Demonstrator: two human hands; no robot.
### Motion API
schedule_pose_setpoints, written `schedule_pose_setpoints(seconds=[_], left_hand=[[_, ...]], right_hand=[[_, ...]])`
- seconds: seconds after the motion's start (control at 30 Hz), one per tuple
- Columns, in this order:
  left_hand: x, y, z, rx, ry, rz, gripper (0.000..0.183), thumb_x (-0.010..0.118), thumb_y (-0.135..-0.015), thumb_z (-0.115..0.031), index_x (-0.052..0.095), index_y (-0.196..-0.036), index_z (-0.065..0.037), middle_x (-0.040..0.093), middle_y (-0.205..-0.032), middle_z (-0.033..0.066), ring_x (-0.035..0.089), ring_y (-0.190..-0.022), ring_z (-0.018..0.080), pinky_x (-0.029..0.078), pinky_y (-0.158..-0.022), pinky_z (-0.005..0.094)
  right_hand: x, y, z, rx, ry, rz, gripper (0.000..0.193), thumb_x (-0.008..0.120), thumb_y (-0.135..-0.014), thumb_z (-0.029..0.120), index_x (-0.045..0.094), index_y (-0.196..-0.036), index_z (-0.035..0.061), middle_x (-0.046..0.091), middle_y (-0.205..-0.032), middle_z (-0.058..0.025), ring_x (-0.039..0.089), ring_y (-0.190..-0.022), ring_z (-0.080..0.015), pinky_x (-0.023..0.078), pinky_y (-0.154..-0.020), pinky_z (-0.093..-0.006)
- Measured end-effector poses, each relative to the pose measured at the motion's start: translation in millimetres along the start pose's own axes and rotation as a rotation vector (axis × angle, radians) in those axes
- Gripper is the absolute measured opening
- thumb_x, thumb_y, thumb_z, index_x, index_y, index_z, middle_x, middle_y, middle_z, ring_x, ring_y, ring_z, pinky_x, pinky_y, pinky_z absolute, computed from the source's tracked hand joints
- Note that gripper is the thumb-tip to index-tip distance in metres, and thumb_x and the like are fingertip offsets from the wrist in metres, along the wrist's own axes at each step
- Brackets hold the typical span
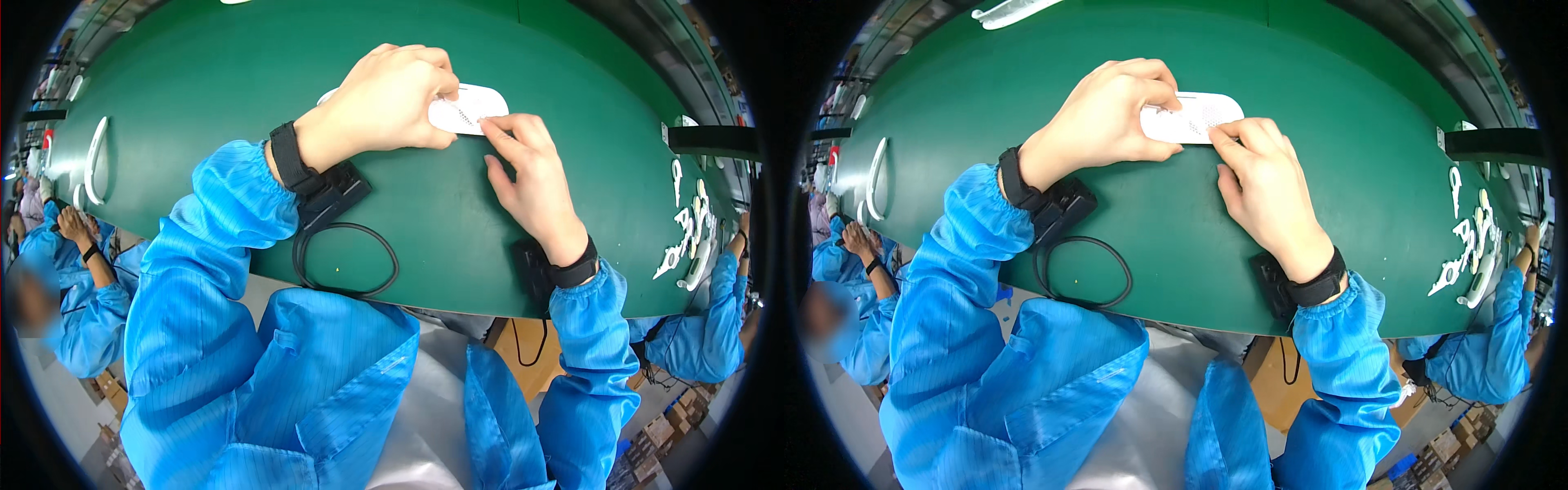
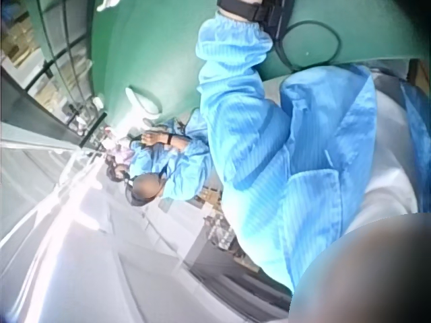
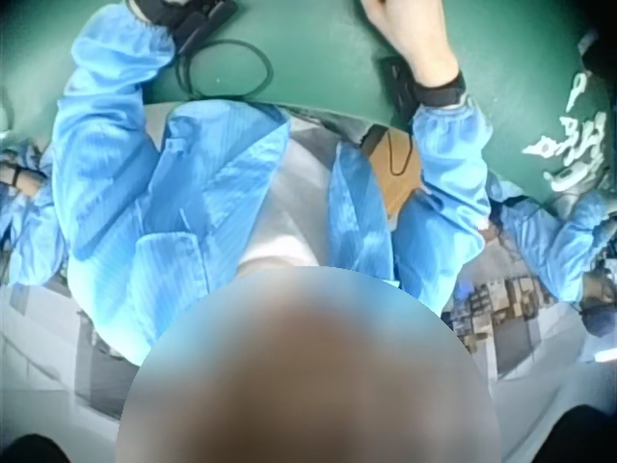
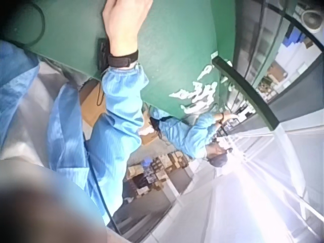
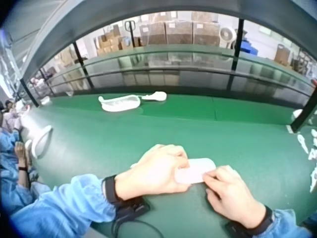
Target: Assembling small white plastic components at a factory workstation on a conveyor line.
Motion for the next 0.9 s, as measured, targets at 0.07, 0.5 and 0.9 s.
schedule_pose_setpoints(seconds=[0.07, 0.5, 0.9], left_hand=[[2, -2, -1, -0.008, 0.025, 0.044, 0.039, 0.081, -0.059, -0.026, 0.070, -0.086, 0.000, 0.066, -0.093, 0.0085, 0.064, -0.083, 0.0292, 0.051, -0.072, 0.0379], [2, 8, 7, -0.090, -0.063, 0.157, 0.047, 0.080, -0.065, -0.032, 0.074, -0.104, -0.006, 0.070, -0.093, 0.0109, 0.066, -0.088, 0.0288, 0.052, -0.079, 0.0373], [-40, 8, 32, -0.031, 0.306, -0.131, 0.035, 0.074, -0.077, -0.022, 0.070, -0.107, -0.004, 0.067, -0.108, 0.0102, 0.063, -0.104, 0.0234, 0.047, -0.092, 0.0369]], right_hand=[[0, 1, 2, -0.023, 0.025, -0.011, 0.036, 0.066, -0.071, -0.005, 0.067, -0.106, 0.0000, 0.062, -0.106, -0.0086, 0.057, -0.101, -0.0270, 0.047, -0.086, -0.0374], [2, -2, -1, -0.019, -0.006, 0.025, 0.028, 0.064, -0.075, 0.000, 0.067, -0.103, 0.0014, 0.062, -0.103, -0.0082, 0.057, -0.099, -0.0268, 0.049, -0.086, -0.0392], [-6, -19, -7, -0.030, -0.015, -0.027, 0.019, 0.069, -0.078, 0.006, 0.068, -0.096, -0.0003, 0.066, -0.098, -0.0094, 0.060, -0.095, -0.0284, 0.051, -0.086, -0.0379]])
Point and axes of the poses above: each hand's wrist, its own y-axis away from the middle knuckle, its own x-axis out of the palm, z = x × y, the point moved 10 cm from there along -y, towards the middle knuckle
